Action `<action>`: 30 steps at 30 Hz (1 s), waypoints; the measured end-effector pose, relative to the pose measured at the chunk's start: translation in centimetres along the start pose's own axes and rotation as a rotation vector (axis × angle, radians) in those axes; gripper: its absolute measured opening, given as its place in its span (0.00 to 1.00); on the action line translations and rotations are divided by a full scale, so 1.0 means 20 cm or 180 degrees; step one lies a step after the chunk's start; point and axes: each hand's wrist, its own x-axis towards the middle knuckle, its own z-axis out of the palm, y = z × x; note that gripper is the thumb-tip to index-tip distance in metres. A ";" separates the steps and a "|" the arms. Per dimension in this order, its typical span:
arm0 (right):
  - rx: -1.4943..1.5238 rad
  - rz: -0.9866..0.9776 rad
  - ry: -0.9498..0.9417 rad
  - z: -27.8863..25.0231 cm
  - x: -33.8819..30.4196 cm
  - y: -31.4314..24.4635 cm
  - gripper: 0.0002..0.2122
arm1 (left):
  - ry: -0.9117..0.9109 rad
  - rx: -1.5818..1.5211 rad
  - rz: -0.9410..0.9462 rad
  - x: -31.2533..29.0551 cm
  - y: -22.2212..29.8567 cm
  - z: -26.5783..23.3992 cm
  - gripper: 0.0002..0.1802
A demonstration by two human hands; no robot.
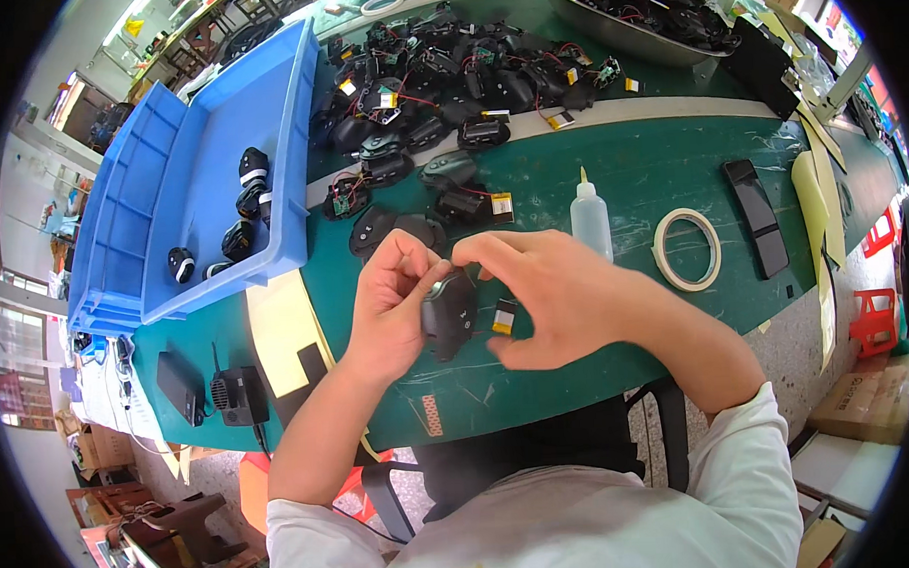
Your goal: Assemble electronic device components by applying adhesive, tape, and connecting wires.
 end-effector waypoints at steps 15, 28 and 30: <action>0.1304 0.0332 0.1175 0.03 0.02 -0.02 0.07 | -0.0060 -0.0202 -0.0205 -0.06 0.04 0.06 0.15; 0.1709 0.0462 0.0534 0.00 0.01 0.06 0.09 | -0.0560 0.1140 0.0264 -0.06 0.11 0.07 0.10; 0.1618 0.0439 0.0663 0.00 0.01 0.04 0.09 | -0.0634 0.1166 0.0264 -0.06 0.10 0.06 0.12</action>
